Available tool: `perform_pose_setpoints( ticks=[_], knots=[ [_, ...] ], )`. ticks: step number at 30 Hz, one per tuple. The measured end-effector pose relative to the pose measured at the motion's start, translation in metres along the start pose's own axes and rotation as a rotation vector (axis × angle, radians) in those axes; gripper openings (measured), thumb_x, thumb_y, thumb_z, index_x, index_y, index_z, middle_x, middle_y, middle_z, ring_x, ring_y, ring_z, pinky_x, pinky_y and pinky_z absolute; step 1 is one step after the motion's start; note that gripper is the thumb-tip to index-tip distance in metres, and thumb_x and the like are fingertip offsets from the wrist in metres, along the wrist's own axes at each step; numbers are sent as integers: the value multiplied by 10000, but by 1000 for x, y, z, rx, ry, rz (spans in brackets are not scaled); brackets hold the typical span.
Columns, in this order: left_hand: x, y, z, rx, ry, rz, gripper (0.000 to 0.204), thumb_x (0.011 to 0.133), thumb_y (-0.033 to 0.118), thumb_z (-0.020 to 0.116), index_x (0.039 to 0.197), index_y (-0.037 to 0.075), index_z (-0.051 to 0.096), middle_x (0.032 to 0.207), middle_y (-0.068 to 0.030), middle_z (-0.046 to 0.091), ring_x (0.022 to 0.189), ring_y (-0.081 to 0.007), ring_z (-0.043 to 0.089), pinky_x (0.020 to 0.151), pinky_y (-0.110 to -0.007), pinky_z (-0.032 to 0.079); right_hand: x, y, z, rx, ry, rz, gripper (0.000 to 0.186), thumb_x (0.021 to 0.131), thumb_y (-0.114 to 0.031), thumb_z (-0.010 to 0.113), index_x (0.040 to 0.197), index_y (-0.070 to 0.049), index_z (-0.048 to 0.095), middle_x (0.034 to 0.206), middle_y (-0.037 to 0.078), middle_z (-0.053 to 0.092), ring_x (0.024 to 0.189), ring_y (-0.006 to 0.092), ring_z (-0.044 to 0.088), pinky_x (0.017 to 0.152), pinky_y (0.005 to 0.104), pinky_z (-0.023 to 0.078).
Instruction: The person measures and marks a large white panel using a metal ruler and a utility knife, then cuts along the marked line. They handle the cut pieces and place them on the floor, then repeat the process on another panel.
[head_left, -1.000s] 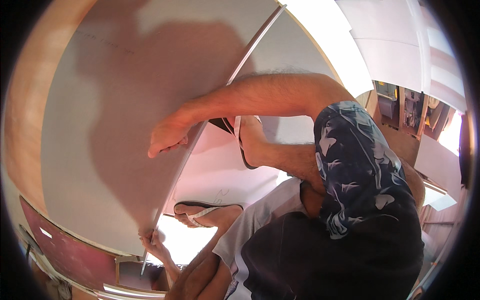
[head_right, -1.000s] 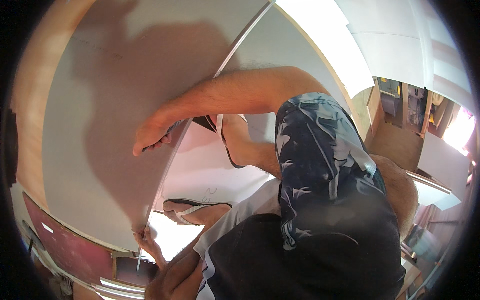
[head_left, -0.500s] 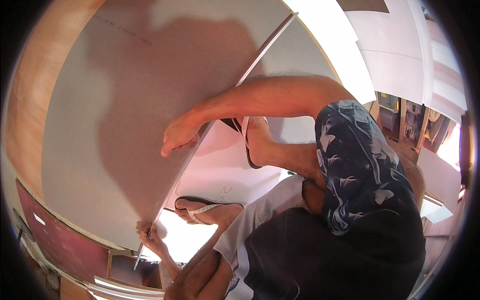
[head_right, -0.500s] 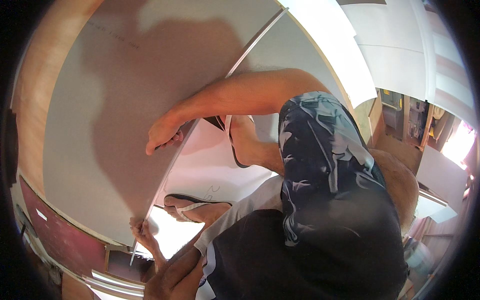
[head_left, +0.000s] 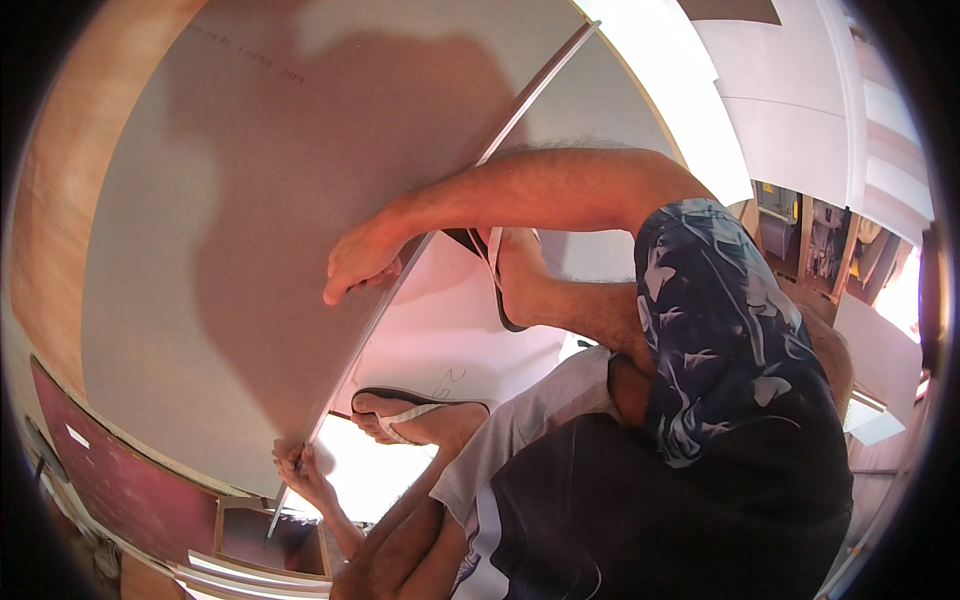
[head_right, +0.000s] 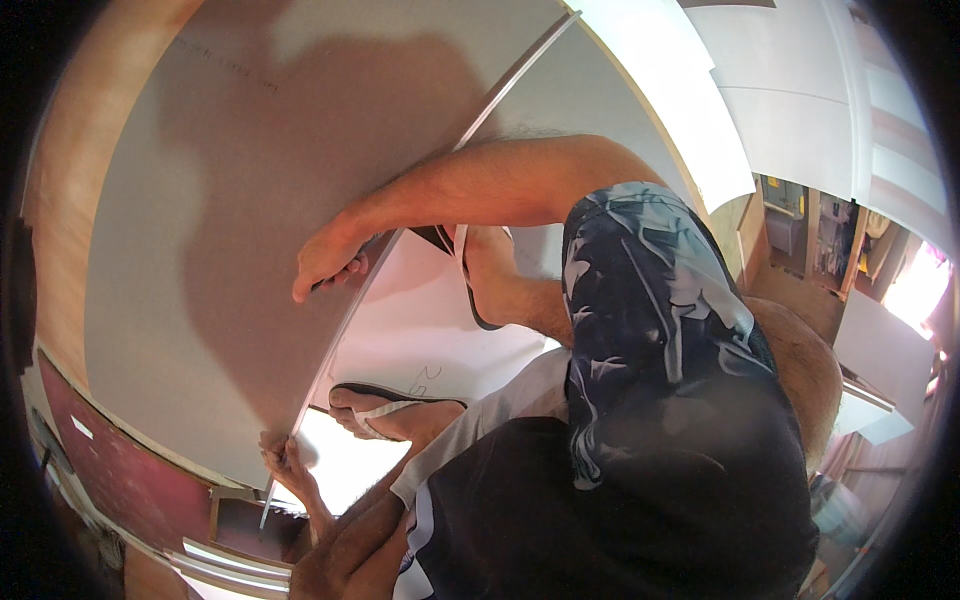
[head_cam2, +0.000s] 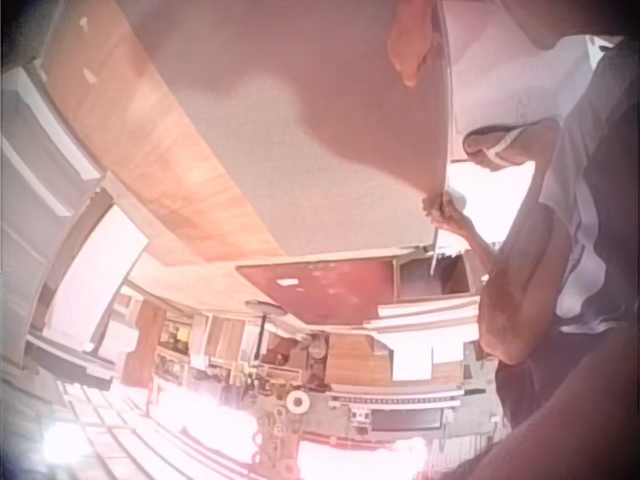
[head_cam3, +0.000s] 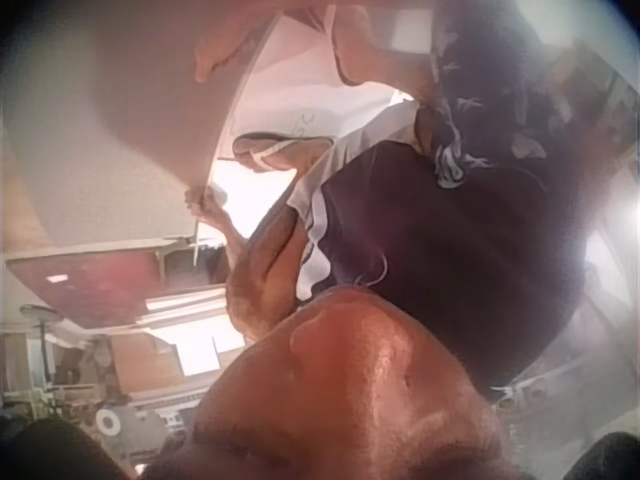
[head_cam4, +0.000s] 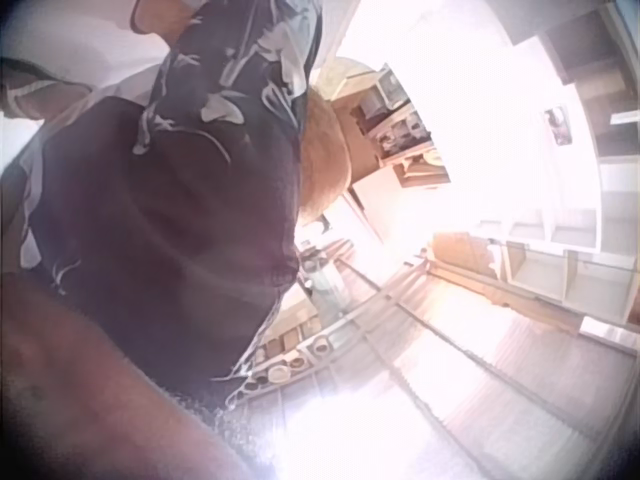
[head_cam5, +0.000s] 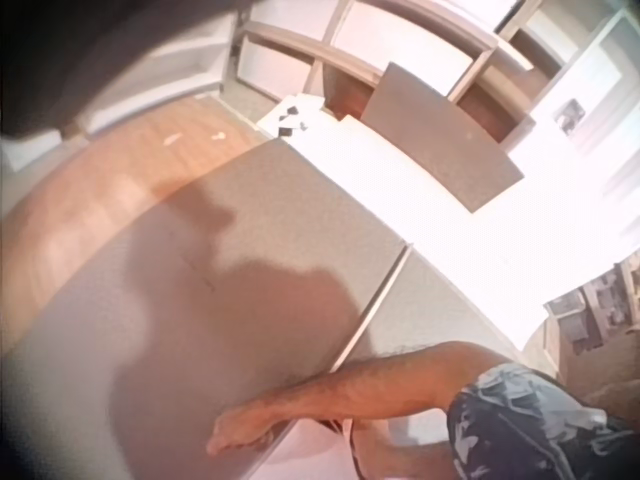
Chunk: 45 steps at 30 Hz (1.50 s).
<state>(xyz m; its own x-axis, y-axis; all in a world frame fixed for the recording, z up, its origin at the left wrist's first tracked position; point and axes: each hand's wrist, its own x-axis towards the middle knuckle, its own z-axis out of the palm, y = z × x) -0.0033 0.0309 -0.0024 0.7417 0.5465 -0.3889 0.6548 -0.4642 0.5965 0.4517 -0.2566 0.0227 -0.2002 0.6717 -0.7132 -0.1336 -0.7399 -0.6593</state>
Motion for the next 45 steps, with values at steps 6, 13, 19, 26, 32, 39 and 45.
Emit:
perform_pose_setpoints(
  ticks=[6, 13, 19, 26, 32, 39, 45],
  knots=[
    [-3, 14, -2, -1, 31, 15, 298, 944, 334, 750, 965, 45, 682, 1014, -103, 644, 962, -298, 550, 952, -497, 413, -3, -8, -1, -68, -32, 2, 460, 918, -490, 569, 723, -85, 470, 558, 22, 353, 520, 197, 389, 533, 395, 388],
    [-1, 19, 5, 49, 88, 130, 250, 934, 305, 749, 967, 65, 687, 928, -87, 666, 954, -304, 564, 933, -496, 409, 5, 2, 2, -189, 18, -29, 513, 932, -458, 539, 660, -25, 502, 554, 94, 456, 525, 255, 426, 578, 460, 411],
    [-1, 13, 4, 61, 184, 83, 248, 913, 310, 765, 980, 83, 694, 981, -88, 679, 965, -298, 569, 932, -470, 413, 5, 5, 21, -452, 173, -282, 553, 970, -460, 529, 758, 50, 540, 625, 211, 493, 565, 351, 416, 598, 502, 373],
    [-11, -2, 15, 294, 326, 160, 257, 953, 320, 722, 1065, 96, 662, 1051, -87, 636, 1048, -292, 535, 927, -455, 365, 0, -5, 42, -603, 131, -140, 521, 905, -482, 671, 724, -1, 585, 612, 221, 555, 577, 416, 535, 571, 518, 399],
    [-7, 0, 27, 279, 415, 239, 205, 925, 284, 730, 1002, 104, 671, 1005, -83, 621, 960, -279, 524, 887, -457, 356, -1, -1, 44, -587, 98, -144, 469, 893, -457, 705, 734, -30, 592, 582, 194, 555, 577, 430, 557, 563, 524, 417],
    [-9, 4, 26, 307, 419, 211, 224, 944, 333, 702, 963, 114, 660, 960, -64, 608, 913, -274, 524, 855, -444, 368, 14, 2, 56, -512, 63, -410, 367, 884, -391, 748, 755, -69, 625, 572, 137, 554, 526, 378, 560, 502, 460, 409],
    [4, 2, 24, 236, 405, 332, 183, 952, 267, 698, 957, 94, 639, 905, -56, 605, 833, -271, 525, 815, -428, 374, 82, -81, 148, -445, -5, -683, 296, 834, -333, 737, 741, -83, 609, 587, 83, 597, 528, 346, 589, 474, 436, 415]
  ],
)
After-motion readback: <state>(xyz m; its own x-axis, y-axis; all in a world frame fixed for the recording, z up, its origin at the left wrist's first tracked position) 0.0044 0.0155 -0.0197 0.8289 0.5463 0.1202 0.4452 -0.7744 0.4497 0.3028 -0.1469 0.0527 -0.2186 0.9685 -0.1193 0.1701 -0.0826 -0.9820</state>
